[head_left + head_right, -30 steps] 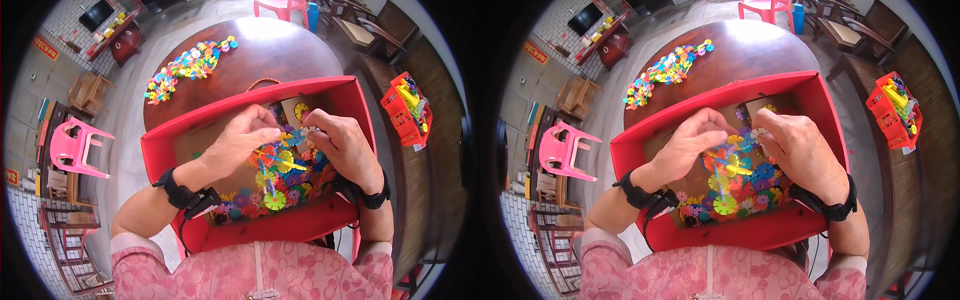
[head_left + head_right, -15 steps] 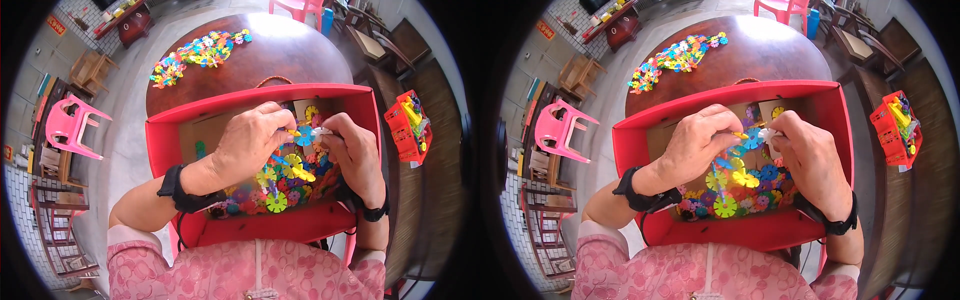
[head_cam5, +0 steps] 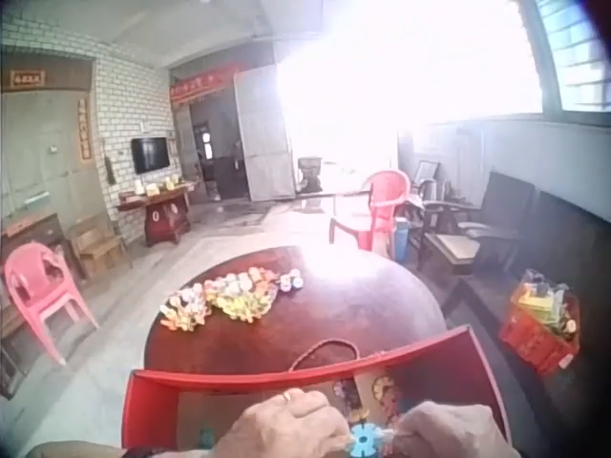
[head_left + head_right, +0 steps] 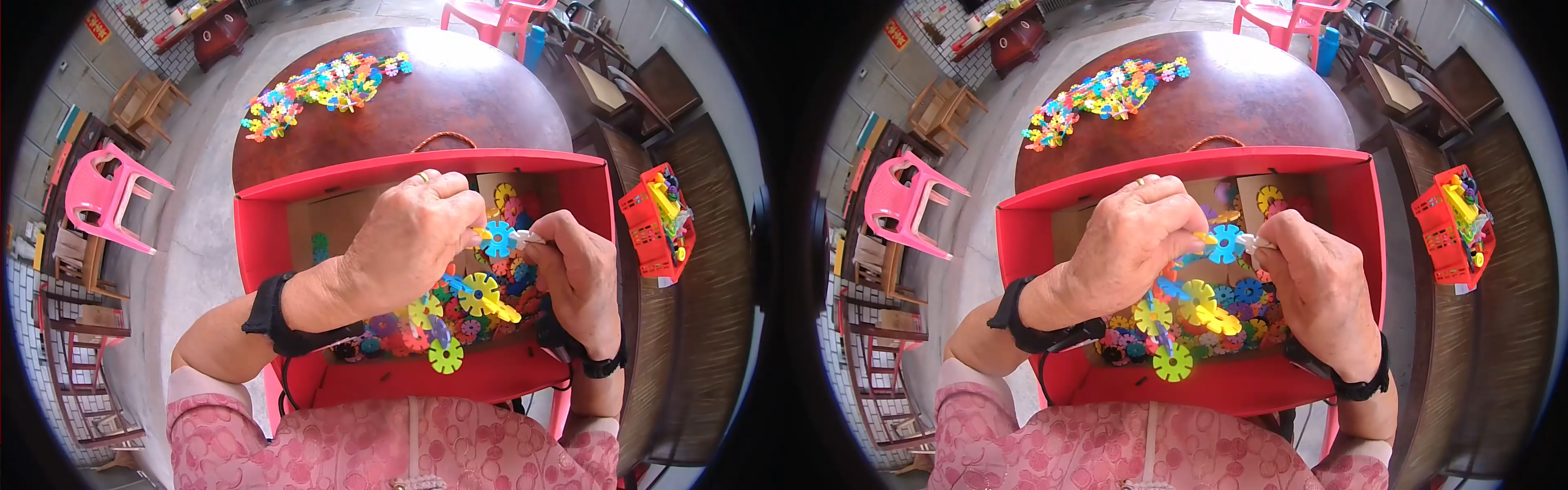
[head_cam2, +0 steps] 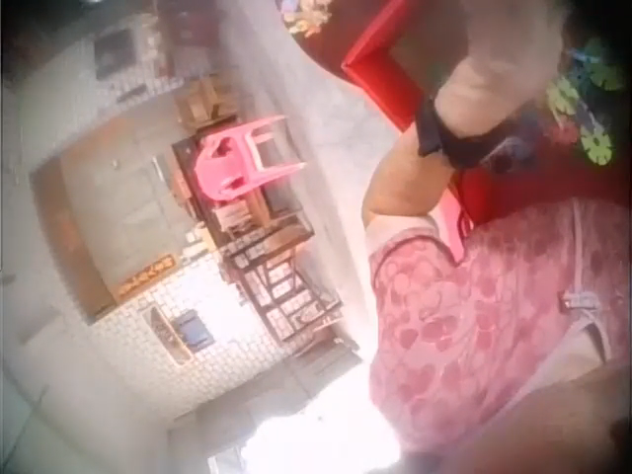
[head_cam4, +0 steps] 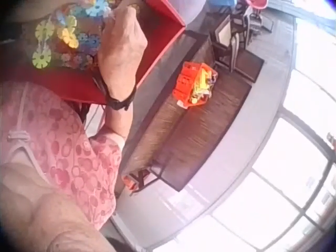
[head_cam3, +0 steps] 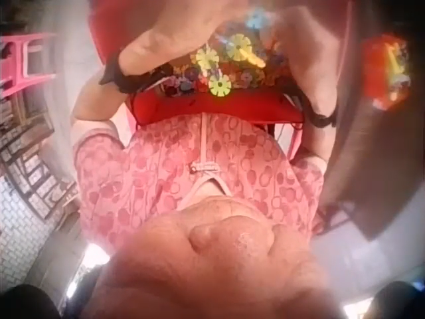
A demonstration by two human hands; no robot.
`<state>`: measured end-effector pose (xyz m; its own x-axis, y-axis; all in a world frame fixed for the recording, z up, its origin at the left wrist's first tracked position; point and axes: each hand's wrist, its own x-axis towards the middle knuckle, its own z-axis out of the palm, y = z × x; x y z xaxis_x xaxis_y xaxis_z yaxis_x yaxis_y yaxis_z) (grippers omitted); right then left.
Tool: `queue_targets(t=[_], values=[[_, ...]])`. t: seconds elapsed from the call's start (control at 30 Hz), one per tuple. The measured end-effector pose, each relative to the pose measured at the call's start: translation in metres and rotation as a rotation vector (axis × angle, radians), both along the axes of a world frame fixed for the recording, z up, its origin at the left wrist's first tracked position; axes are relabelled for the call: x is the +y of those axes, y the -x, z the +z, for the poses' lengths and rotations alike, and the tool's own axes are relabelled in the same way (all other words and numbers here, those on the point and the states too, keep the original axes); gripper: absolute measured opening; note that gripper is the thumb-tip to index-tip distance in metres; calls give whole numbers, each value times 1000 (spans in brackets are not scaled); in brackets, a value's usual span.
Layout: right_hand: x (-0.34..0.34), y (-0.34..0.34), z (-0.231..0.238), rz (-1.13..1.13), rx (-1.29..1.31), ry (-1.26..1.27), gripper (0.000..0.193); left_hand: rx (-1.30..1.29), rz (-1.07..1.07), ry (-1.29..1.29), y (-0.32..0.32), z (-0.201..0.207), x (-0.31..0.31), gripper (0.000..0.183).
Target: The person assembles a colorful interlocking disc toy by attaching plastic pieces from a box to a growing structure.
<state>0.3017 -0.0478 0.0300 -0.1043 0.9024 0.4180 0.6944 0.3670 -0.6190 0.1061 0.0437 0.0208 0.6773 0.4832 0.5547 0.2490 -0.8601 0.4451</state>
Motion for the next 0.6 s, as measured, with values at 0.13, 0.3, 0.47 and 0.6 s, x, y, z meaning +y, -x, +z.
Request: queue_targets(t=[0.13,0.3,0.47,0.6], values=[[1,-2,2,28,10,49,11,-6,-23,17,0,1,-1,14],[5,-3,-1,70,40,39,10,13,-22,79,1,1,-3,13],[5,-3,-9,66,85,49,11,9,2,128,0,-1,-4,10],[8,-4,-10,77,173,110,10,23,13,188,1,-1,-4,7]])
